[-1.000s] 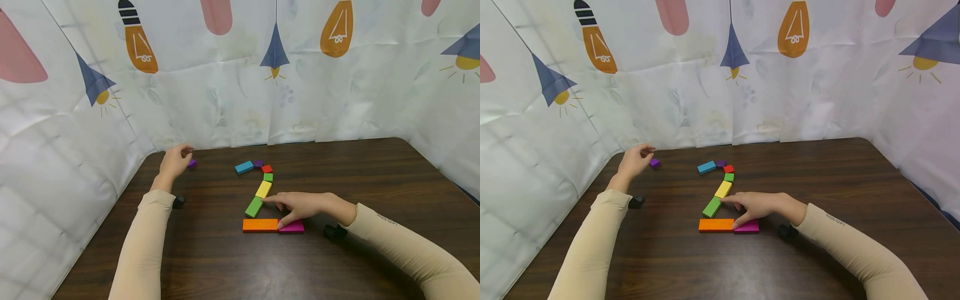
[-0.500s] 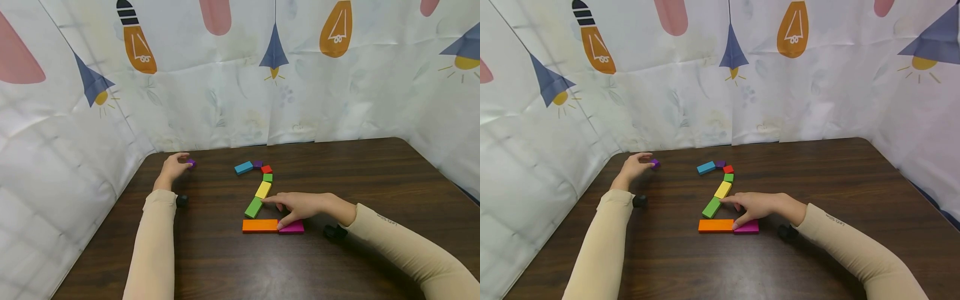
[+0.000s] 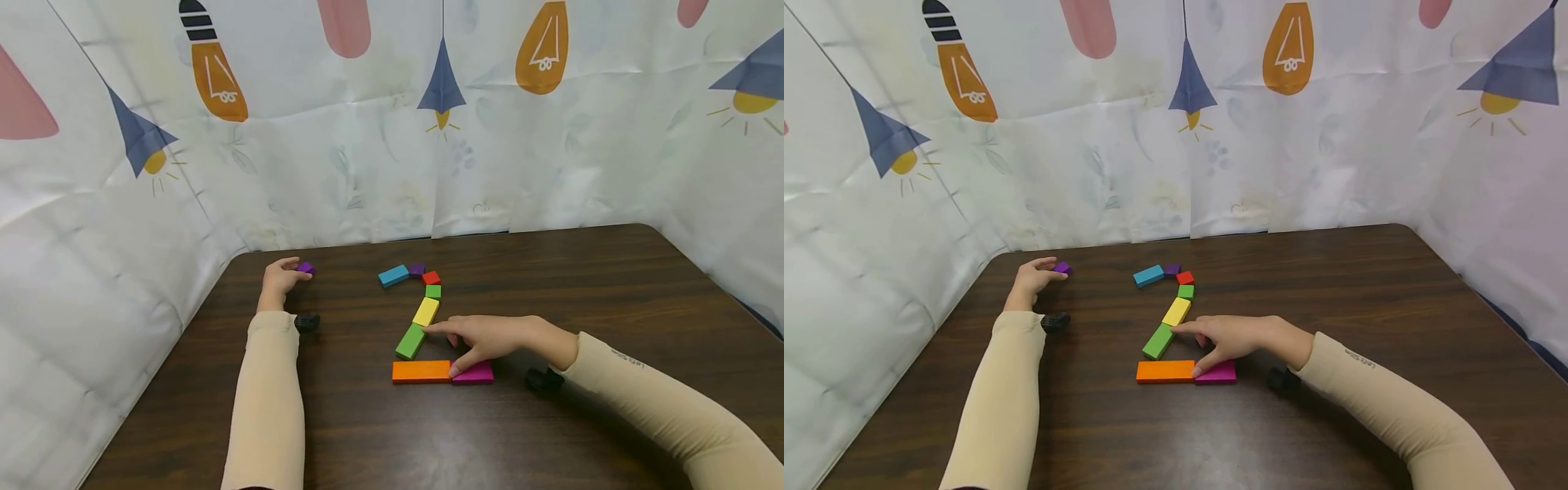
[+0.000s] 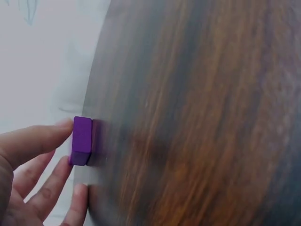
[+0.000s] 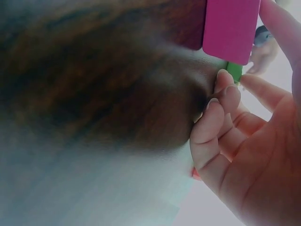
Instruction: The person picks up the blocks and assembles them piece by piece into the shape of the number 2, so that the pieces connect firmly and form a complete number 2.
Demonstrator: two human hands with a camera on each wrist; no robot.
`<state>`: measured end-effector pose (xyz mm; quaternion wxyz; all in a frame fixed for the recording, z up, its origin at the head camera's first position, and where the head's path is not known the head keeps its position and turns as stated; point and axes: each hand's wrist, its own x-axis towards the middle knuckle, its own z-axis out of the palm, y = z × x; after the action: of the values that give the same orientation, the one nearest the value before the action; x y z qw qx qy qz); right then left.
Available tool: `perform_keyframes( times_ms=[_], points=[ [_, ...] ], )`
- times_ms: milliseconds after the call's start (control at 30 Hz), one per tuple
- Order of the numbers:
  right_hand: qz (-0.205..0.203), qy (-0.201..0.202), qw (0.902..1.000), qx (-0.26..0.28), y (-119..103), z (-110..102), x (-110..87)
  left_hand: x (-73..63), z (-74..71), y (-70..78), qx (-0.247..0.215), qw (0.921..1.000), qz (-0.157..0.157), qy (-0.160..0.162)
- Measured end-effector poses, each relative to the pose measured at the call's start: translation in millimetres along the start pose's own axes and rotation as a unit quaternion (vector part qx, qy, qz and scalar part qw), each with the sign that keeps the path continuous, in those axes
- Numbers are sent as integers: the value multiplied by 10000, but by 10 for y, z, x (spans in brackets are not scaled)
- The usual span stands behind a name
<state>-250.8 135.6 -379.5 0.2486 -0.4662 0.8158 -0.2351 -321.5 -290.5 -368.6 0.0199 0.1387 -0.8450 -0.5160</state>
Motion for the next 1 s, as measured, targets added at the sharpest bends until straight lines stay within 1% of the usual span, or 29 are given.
perform_keyframes(
  times_ms=[67,100,167,200,300,400,433,467,500,700,733,767,800,900,967,1000],
  points=[
    [165,-45,9998,122,-100,-28,-20,-5,27,3,23,9999,-19,115],
    [174,-44,9998,110,-116,-33,-25,-10,37,4,53,9998,-77,196],
    [118,-28,9999,-23,-87,-27,-22,-10,52,-3,88,9989,-253,374],
    [23,-1,9999,-123,-34,-12,-15,-4,60,-11,80,9982,-354,475],
    [15,0,9998,-184,-17,-11,-7,7,75,-34,-8,9947,-661,788],
    [167,-42,9998,-98,-46,-18,-1,19,88,-50,-62,9923,-791,951],
    [275,-69,9996,-28,-93,-33,-5,23,94,-51,-51,9919,-808,980],
    [313,-78,9995,-5,-93,-32,-5,31,100,-55,-15,9916,-829,990],
    [249,-66,9996,-63,-68,-22,-3,40,106,-59,32,9914,-843,996],
    [222,-55,9997,-82,-65,-25,2,60,127,-47,351,9902,-890,1019],
    [282,-67,9996,-27,-82,-32,1,55,129,-40,394,9901,-886,1012],
    [170,-47,9998,-70,-40,-21,12,54,129,-35,430,9902,-879,996],
    [150,-46,9999,-65,-37,-22,11,49,129,-27,471,9904,-868,971],
    [213,-55,9997,-54,-53,-24,9,33,127,1,561,9911,-840,862],
    [288,-46,9996,-54,-68,-19,11,23,123,18,542,9920,-806,805],
    [290,-27,9995,-96,-11,11,19,18,121,30,502,9926,-781,779]
  ],
)
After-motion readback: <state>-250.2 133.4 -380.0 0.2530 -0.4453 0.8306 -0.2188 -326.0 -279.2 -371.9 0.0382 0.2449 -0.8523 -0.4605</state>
